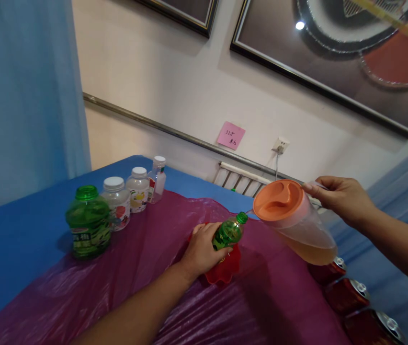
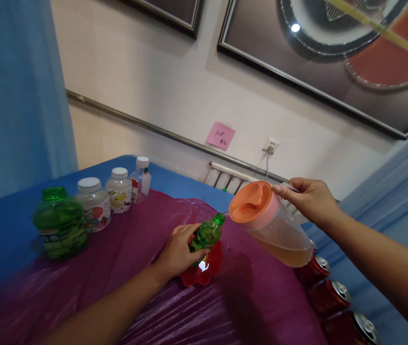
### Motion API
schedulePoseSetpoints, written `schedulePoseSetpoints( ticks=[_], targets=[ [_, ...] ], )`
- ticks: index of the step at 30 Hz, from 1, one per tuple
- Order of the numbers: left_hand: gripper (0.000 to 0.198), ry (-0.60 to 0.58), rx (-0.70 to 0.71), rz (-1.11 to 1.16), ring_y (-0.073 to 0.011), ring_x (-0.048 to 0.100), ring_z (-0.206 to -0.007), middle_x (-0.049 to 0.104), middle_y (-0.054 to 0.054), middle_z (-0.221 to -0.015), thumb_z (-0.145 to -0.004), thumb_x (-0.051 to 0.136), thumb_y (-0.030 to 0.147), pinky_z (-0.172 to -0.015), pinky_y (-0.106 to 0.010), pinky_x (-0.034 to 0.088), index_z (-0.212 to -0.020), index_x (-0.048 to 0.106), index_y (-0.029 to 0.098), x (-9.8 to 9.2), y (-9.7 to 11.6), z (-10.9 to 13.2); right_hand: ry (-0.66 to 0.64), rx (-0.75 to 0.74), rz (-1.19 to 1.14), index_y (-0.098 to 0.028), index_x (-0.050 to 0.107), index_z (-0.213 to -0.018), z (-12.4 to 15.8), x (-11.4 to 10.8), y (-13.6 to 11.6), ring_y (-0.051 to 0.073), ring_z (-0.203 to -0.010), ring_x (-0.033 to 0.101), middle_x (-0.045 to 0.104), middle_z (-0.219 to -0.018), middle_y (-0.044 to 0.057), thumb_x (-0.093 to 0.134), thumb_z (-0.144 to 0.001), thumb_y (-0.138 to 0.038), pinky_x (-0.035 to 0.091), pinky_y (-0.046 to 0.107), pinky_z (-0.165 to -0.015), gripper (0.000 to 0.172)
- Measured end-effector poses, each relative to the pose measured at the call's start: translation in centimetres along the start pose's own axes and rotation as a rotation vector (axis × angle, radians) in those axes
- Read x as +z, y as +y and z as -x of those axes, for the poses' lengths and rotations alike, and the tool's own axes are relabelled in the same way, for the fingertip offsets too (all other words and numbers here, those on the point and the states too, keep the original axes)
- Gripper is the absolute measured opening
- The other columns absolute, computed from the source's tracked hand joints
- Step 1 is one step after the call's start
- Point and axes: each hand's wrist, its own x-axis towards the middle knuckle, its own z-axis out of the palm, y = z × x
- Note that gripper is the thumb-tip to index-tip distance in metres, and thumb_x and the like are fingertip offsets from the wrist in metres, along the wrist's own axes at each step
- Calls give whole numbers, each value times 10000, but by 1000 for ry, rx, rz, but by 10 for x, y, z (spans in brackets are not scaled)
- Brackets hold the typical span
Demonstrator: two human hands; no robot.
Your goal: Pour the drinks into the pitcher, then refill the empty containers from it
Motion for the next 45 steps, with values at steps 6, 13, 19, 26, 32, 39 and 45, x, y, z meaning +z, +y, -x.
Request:
schedulePoseSetpoints(
  ticks=[6,13,19,26,32,39,45],
  targets=[
    [593,9,2,11,-308,666,-1159,753,-46,-1213,-682,898,253,-1077,-485,405,-1228,667,257,-1,2,0,-1,15,-4,-168,675,-551,1,-1,-2,99,-489,331,419,-493,-31,804,-382,-890,245,250,-454,753],
    [599,12,0,4,-309,668,-1151,754,-56,-1204,-676,906,264,-1079,-484,406,-1228,672,245,-1,2,0,-7,20,0,-166,679,-561,1,0,-4,94,-493,329,414,-488,-35,795,-375,-901,231,247,-456,767],
    [585,9,2,19,-303,665,-1162,753,-53,-1210,-684,898,245,-1082,-484,394,-1223,670,246,-1,2,0,5,12,5,-172,672,-545,3,-1,-6,99,-492,330,419,-486,-30,800,-378,-893,236,253,-455,751],
    [590,8,1,13,-308,665,-1154,757,-57,-1202,-681,896,250,-1078,-490,402,-1226,669,247,-3,3,1,4,20,14,-169,670,-538,4,-1,-8,101,-491,330,410,-475,-29,788,-362,-907,234,255,-457,767],
    [594,14,9,-10,-314,667,-1151,755,-56,-1207,-686,889,276,-1079,-495,408,-1237,667,255,-1,0,1,-6,8,19,-169,677,-557,2,-2,-2,102,-495,332,421,-488,-29,789,-393,-899,237,253,-460,757],
    [586,9,7,1,-314,671,-1149,759,-54,-1199,-683,882,277,-1083,-501,408,-1229,669,254,-1,0,0,-1,-1,59,-168,673,-568,1,-3,0,107,-501,345,422,-497,-27,762,-410,-926,253,253,-468,780],
    [583,8,7,12,-313,674,-1142,763,-53,-1184,-679,881,278,-1083,-500,409,-1223,674,260,-1,1,0,-6,-24,45,-175,665,-558,1,-4,-1,105,-483,342,420,-490,-29,767,-413,-928,252,253,-457,773]
  ],
)
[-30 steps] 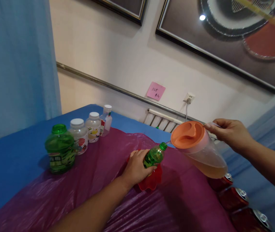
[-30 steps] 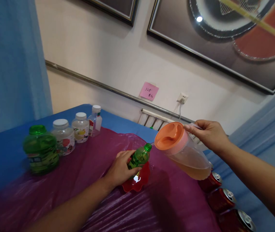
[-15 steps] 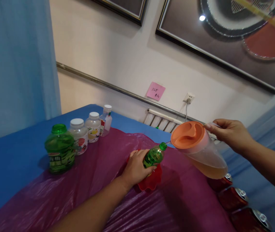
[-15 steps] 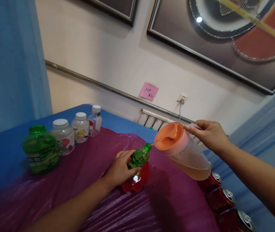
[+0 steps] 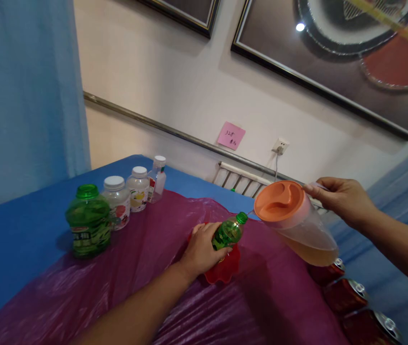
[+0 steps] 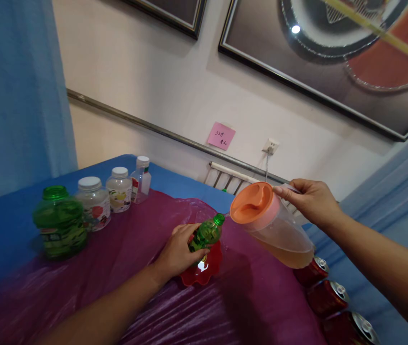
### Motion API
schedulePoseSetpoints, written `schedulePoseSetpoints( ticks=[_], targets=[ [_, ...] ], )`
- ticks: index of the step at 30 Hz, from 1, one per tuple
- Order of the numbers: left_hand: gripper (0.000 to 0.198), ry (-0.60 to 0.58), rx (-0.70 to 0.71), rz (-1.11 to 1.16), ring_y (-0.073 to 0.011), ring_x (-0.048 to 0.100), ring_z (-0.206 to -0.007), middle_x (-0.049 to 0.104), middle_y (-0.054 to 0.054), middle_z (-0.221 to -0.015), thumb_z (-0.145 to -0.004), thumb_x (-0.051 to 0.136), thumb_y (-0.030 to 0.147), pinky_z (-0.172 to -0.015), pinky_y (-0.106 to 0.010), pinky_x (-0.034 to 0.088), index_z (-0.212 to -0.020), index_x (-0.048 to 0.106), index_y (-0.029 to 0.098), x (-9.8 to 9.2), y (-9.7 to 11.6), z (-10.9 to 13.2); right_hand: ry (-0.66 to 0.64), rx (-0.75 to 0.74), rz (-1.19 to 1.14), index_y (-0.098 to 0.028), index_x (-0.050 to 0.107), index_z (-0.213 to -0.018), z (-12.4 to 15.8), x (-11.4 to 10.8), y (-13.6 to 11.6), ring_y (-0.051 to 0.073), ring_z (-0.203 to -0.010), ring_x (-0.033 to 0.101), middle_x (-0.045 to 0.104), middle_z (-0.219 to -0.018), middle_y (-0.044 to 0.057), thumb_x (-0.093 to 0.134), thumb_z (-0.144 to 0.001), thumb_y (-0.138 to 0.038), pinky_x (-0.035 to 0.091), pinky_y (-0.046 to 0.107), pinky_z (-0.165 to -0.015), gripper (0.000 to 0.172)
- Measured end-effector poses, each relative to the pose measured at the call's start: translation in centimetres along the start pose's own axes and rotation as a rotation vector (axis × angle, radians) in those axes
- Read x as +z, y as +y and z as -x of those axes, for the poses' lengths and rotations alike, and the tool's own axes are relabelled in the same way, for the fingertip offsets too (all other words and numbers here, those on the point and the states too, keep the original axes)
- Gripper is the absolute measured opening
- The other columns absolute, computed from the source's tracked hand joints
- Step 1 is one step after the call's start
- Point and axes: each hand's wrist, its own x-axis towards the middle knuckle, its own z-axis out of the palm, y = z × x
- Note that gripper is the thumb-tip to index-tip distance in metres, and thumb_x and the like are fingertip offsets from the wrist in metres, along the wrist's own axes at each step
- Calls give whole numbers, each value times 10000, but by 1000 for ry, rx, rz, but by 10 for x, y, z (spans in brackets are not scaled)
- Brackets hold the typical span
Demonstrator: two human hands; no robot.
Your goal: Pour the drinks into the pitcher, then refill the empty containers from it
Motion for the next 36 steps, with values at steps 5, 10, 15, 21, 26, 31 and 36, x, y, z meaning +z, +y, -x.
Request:
schedulePoseSetpoints(
  ticks=[5,10,15,21,26,31,36],
  targets=[
    [577,1,0,0,-315,671,-1146,758,-50,-1195,-681,884,271,-1085,-499,406,-1218,673,261,0,1,0,-8,-1,-16,-176,668,-547,0,1,-2,102,-479,337,424,-491,-28,777,-405,-920,246,252,-453,765],
    [577,-1,-2,-4,-309,670,-1138,758,-50,-1185,-680,891,265,-1078,-486,408,-1215,673,249,-1,2,0,6,25,-29,-165,694,-569,0,2,-3,103,-495,346,444,-502,-22,794,-378,-904,251,254,-462,769],
    [585,-5,4,-7,-309,668,-1145,756,-49,-1192,-684,894,267,-1085,-491,396,-1223,670,249,-1,1,0,4,37,-35,-163,685,-556,1,2,-4,99,-493,332,423,-492,-27,798,-369,-899,234,257,-461,768],
    [588,-8,2,-3,-305,668,-1143,756,-49,-1192,-679,902,250,-1085,-486,388,-1220,671,236,-1,2,0,-2,48,-29,-163,685,-565,1,2,-5,99,-499,341,446,-507,-23,800,-371,-898,251,253,-465,769],
    [594,-2,-6,9,-304,668,-1149,757,-44,-1184,-674,901,238,-1091,-484,386,-1222,670,238,-1,3,0,1,41,-14,-171,651,-517,2,2,-6,95,-480,329,409,-466,-30,787,-365,-911,231,252,-454,767],
    [600,4,0,-1,-302,671,-1140,757,-39,-1181,-671,906,253,-1087,-488,385,-1223,673,240,0,1,0,-7,36,-22,-163,676,-552,1,2,-3,99,-492,345,440,-487,-22,798,-394,-896,245,253,-460,759],
    [601,6,0,6,-300,667,-1147,755,-41,-1192,-674,908,252,-1085,-479,388,-1225,669,244,0,2,0,-11,32,-30,-164,681,-556,1,1,-4,96,-493,339,425,-485,-29,795,-380,-906,240,253,-460,771]
  ],
)
